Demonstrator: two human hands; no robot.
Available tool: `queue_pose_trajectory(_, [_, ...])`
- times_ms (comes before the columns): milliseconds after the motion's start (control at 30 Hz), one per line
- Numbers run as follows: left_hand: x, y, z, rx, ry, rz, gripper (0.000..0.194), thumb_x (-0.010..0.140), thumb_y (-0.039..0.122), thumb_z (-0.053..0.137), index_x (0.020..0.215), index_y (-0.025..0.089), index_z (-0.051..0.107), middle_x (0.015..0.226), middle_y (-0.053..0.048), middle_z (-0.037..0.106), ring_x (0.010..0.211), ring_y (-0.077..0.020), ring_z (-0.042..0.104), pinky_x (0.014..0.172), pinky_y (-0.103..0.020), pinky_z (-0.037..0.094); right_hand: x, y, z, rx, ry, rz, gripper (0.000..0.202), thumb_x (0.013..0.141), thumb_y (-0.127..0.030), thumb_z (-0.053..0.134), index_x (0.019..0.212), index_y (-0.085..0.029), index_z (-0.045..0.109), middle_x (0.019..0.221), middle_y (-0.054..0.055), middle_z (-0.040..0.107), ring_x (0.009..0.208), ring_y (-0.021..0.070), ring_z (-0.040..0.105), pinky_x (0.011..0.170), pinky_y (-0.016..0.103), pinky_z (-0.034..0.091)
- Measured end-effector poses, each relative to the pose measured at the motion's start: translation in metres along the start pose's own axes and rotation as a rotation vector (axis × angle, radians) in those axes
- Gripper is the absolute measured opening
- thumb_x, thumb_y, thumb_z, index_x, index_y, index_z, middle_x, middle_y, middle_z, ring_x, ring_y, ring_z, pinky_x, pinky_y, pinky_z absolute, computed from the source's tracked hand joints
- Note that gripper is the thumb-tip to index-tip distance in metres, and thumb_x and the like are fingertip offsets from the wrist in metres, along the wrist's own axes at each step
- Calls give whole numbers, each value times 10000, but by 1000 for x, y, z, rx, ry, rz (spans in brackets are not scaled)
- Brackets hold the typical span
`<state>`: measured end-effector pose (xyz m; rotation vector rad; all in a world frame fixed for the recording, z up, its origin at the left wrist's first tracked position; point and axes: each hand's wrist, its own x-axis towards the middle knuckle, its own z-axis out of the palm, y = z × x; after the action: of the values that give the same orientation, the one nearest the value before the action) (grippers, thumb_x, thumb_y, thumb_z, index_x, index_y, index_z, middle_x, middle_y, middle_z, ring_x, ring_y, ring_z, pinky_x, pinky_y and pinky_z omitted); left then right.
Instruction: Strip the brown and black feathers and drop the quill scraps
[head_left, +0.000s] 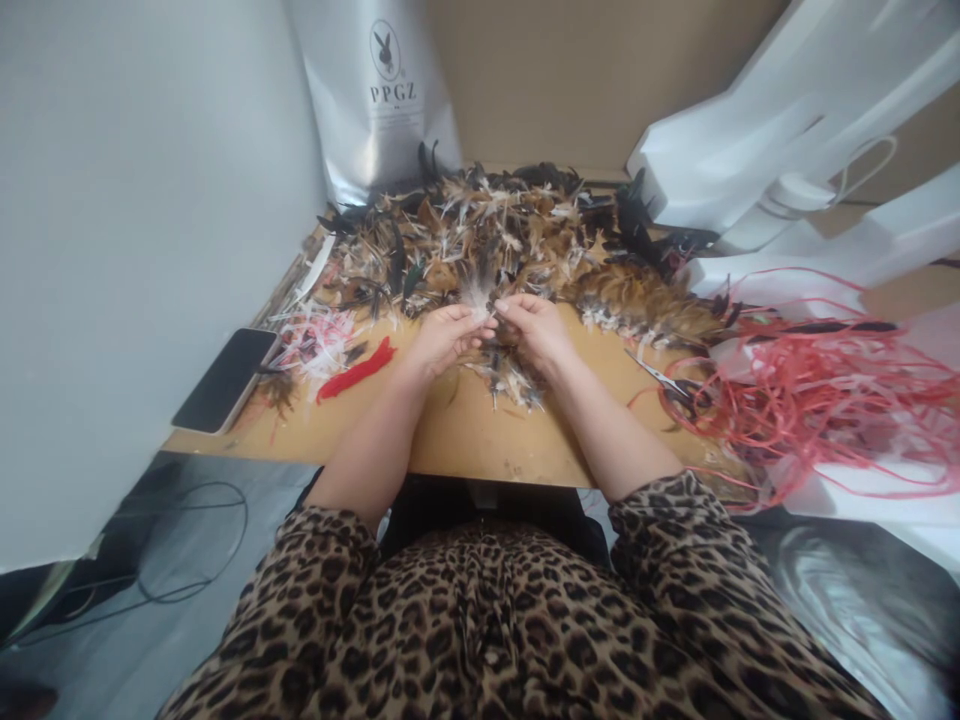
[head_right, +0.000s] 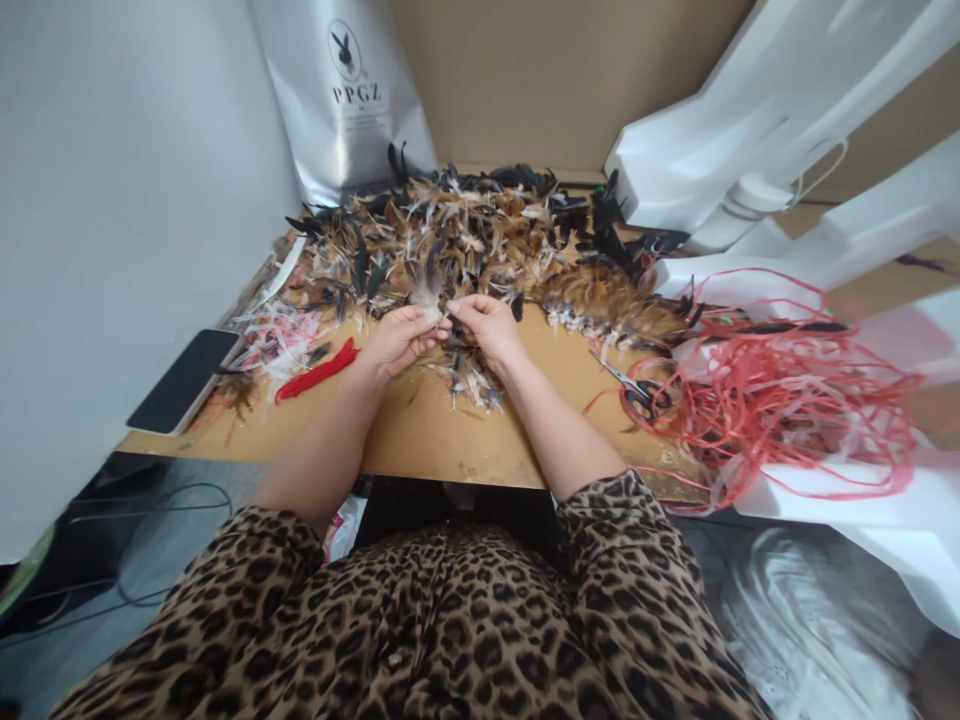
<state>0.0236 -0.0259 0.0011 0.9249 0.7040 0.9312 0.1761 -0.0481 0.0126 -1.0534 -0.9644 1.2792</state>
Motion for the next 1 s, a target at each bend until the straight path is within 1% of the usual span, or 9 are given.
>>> queue_pose_trajectory(100, [0,2,-1,-34,54,-109,134,720,157,709,813,89,641,779,-69,717,584,-72,654,471,-123,441,-1,-3,-1,-64,29,-55,348,567,-452,782,647,-167,601,456,-73,444,428,43,325,425,198,250])
queue_pose_trajectory(200, [0,3,-1,-41,48,-160,114,734,138,694,815,82,638,739,-64,708,539,-70,641,448,-122,434,-2,-4,-1,-162,35,-113,325,581,-446,772,659,-167,625,561,-38,557,503,63,430,492,207,346])
queue_pose_trajectory(267, [0,3,0,-32,40,-166,107,739,140,690,813,79,644,731,-66,707,522,-65,632,439,-119,429,-2,-3,-1,-213,21,-157,303,592,-432,767,661,-167,638,640,-15,615,576,80,494,568,219,401])
queue_pose_trajectory(333, [0,3,0,-14,34,-162,103,745,146,685,814,77,653,735,-72,708,521,-59,627,439,-115,425,-1,-1,-1,-253,16,-192,270,613,-411,756,662,-168,648,662,-8,631,606,88,515,609,226,416])
queue_pose_trajectory(567, [0,1,0,44,7,-147,88,746,154,683,786,78,662,720,-68,703,522,-46,610,463,-117,430,-2,3,-1,-301,14,-237,213,656,-370,724,667,-168,656,643,-11,625,594,89,507,601,224,407])
queue_pose_trajectory(667, [-1,1,0,77,-9,-135,98,727,158,701,752,76,654,689,-56,692,508,-44,599,470,-124,432,-1,2,-1,-320,-4,-225,226,648,-387,722,671,-172,658,643,-9,628,595,96,513,597,227,416])
queue_pose_trajectory(767, [-1,2,0,78,11,-100,123,712,174,718,751,81,646,668,-43,682,503,-41,592,473,-126,431,1,1,-7,-365,-17,-203,236,670,-403,695,694,-170,671,651,-1,638,593,102,521,595,233,419])
queue_pose_trajectory(867, [0,5,-1,13,78,-28,113,723,169,708,763,88,640,670,-31,680,512,-29,589,479,-112,426,5,0,-19,-534,-37,-190,203,686,-366,671,684,-163,677,631,2,637,581,105,518,589,236,408])
queue_pose_trajectory(1000, [3,8,-4,-67,169,14,105,724,154,704,739,95,619,662,-21,674,508,-14,576,490,-101,423,4,-1,-26,-915,-147,-197,126,696,-287,643,679,-172,689,621,2,637,588,116,526,593,241,386])
